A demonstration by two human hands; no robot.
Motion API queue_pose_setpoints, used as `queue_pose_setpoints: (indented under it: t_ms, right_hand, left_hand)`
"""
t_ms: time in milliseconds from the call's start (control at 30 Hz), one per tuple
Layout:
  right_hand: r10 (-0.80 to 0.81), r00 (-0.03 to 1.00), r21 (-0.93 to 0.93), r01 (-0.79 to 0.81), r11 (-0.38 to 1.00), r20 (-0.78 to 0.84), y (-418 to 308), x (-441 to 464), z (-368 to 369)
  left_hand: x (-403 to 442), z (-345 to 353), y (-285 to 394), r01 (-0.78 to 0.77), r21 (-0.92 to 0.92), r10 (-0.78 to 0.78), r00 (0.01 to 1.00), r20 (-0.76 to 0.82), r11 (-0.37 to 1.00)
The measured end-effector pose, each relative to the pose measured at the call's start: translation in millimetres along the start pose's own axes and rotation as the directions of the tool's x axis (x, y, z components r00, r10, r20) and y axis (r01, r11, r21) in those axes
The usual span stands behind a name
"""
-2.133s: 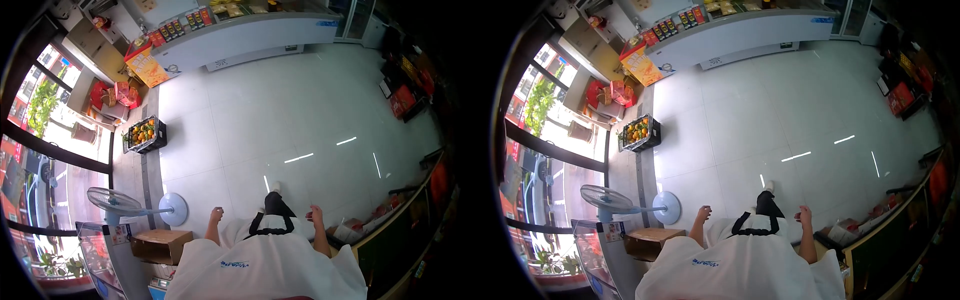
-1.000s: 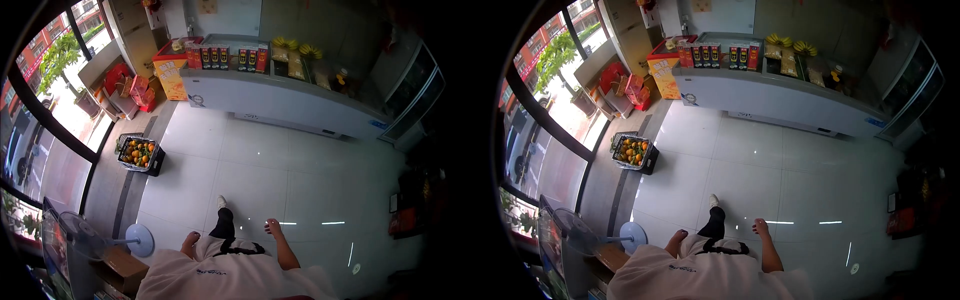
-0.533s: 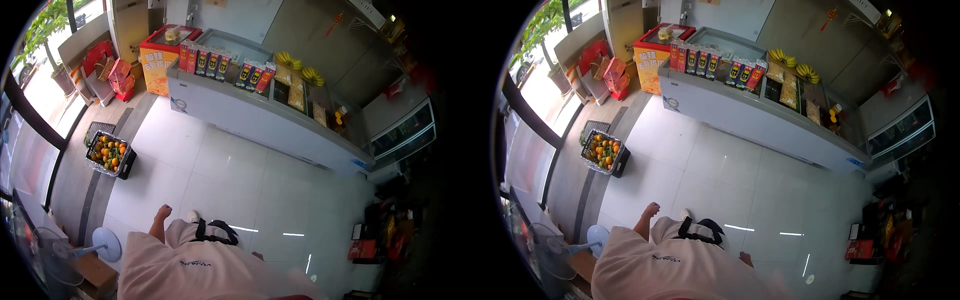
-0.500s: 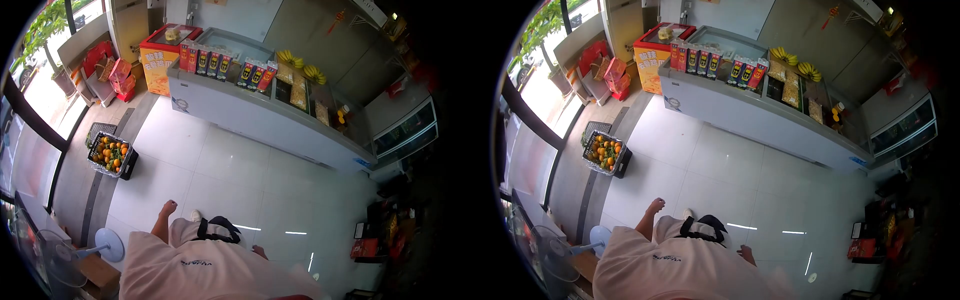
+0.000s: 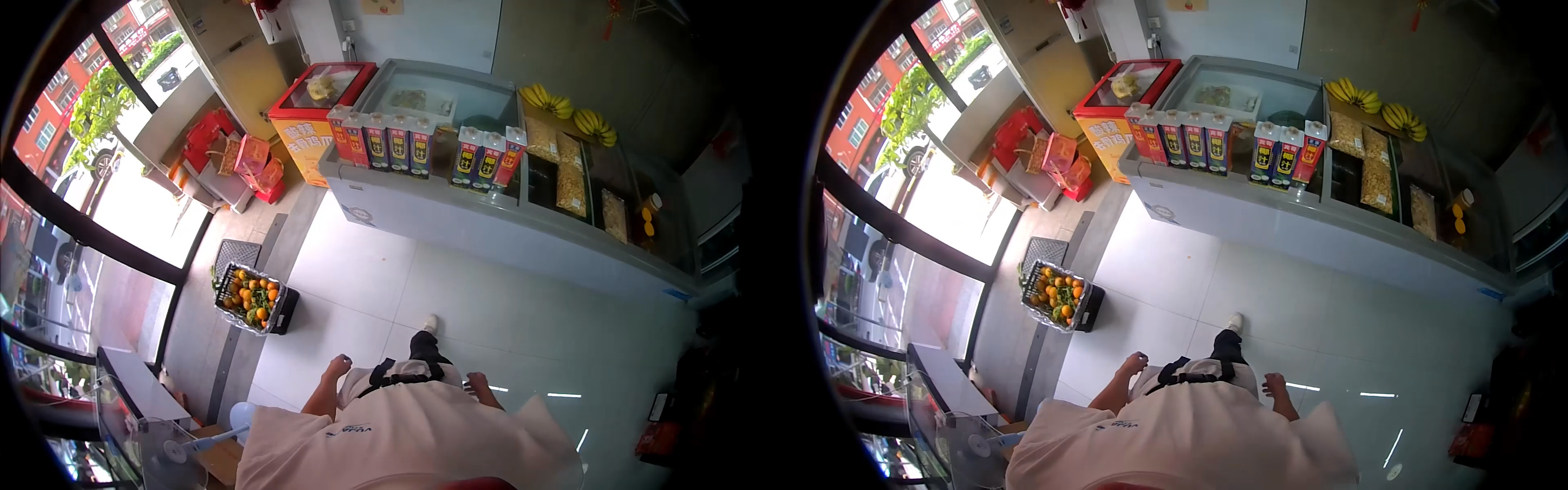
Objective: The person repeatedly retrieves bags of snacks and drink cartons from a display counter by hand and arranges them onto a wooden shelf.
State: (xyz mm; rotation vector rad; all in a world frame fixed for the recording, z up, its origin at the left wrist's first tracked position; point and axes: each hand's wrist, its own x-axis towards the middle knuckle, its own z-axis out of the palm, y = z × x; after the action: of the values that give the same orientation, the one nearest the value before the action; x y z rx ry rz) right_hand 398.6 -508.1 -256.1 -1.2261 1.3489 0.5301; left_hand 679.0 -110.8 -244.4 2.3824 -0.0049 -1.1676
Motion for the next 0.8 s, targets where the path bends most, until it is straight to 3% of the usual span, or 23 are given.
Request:
queue_pose_setpoints:
  t_ms: [67, 167, 267, 300, 333, 367, 400, 433, 500, 533, 600, 633, 667, 733, 767, 800]
  right_hand:
    - [0.168, 0.986, 0.051, -0.168, 0.984, 0.012, -20, 5, -27]
    - [0.134, 0.991, 0.142, -0.132, 0.981, -0.002, -55, 53, -55]
    - [-0.047, 0.993, 0.205, 0.069, 0.976, -0.112, -133, 81, -67]
    - [-0.102, 0.982, 0.256, 0.14, 0.956, -0.158, -172, 82, -63]
    - [-0.214, 0.962, 0.224, 0.249, 0.942, -0.17, -214, 77, -60]
    - [-0.331, 0.922, 0.203, 0.37, 0.907, -0.203, -265, 59, -54]
    - [-0.487, 0.845, 0.278, 0.534, 0.798, -0.222, -304, 53, -46]
    - [-0.604, 0.748, 0.223, 0.661, 0.717, -0.276, -344, 37, -35]
    - [-0.799, 0.532, 0.23, 0.846, 0.482, -0.28, -423, -10, -16]
    - [-0.848, 0.467, 0.21, 0.881, 0.423, -0.252, -458, -29, -8]
    - [-0.919, 0.344, 0.049, 0.939, 0.341, -0.191, -519, -62, 1]
    - [-0.955, 0.212, -0.052, 0.973, 0.227, -0.209, -553, -79, 5]
    - [-0.971, 0.062, -0.139, 0.986, 0.096, -0.233, -580, -90, 10]
    - [-0.977, 0.118, -0.217, 0.963, 0.157, -0.179, -624, -105, 14]
    - [-0.983, 0.056, -0.346, 0.931, 0.114, -0.174, -644, -108, 17]
    - [-0.988, -0.017, -0.471, 0.88, 0.059, -0.156, -664, -113, 20]
  left_hand:
    - [-22, -37, 18, 0.267, -0.175, -0.253, 0.962, 0.101, 0.948]
    - [-1, -56, 9, 0.33, -0.318, -0.311, 0.944, 0.112, 0.889]
    - [20, -67, 45, 0.264, -0.351, -0.272, 0.962, 0.029, 0.898]
    - [37, -68, 65, 0.162, -0.434, -0.178, 0.984, 0.002, 0.886]
    - [48, -73, 99, 0.096, -0.394, -0.134, 0.989, -0.069, 0.914]
    - [85, -69, 109, -0.063, -0.363, 0.008, 0.989, -0.151, 0.93]
    - [96, -71, 150, -0.089, -0.587, 0.027, 0.993, -0.114, 0.805]
    - [95, -84, 202, -0.031, -0.626, 0.007, 0.999, -0.041, 0.779]
    - [102, -104, 290, -0.066, -0.714, 0.152, 0.987, 0.057, 0.697]
    - [106, -114, 331, -0.09, -0.767, 0.257, 0.961, 0.1, 0.635]
    - [116, -130, 406, 0.007, -0.871, 0.387, 0.894, 0.225, 0.491]
    - [135, -132, 435, 0.084, -0.895, 0.423, 0.86, 0.287, 0.437]
    - [148, -132, 456, 0.13, -0.935, 0.555, 0.774, 0.303, 0.329]
    - [161, -130, 503, 0.312, -0.935, 0.576, 0.739, 0.349, 0.167]
    - [164, -126, 519, 0.334, -0.929, 0.589, 0.724, 0.36, 0.158]
    - [166, -123, 538, 0.459, -0.886, 0.517, 0.745, 0.422, 0.061]
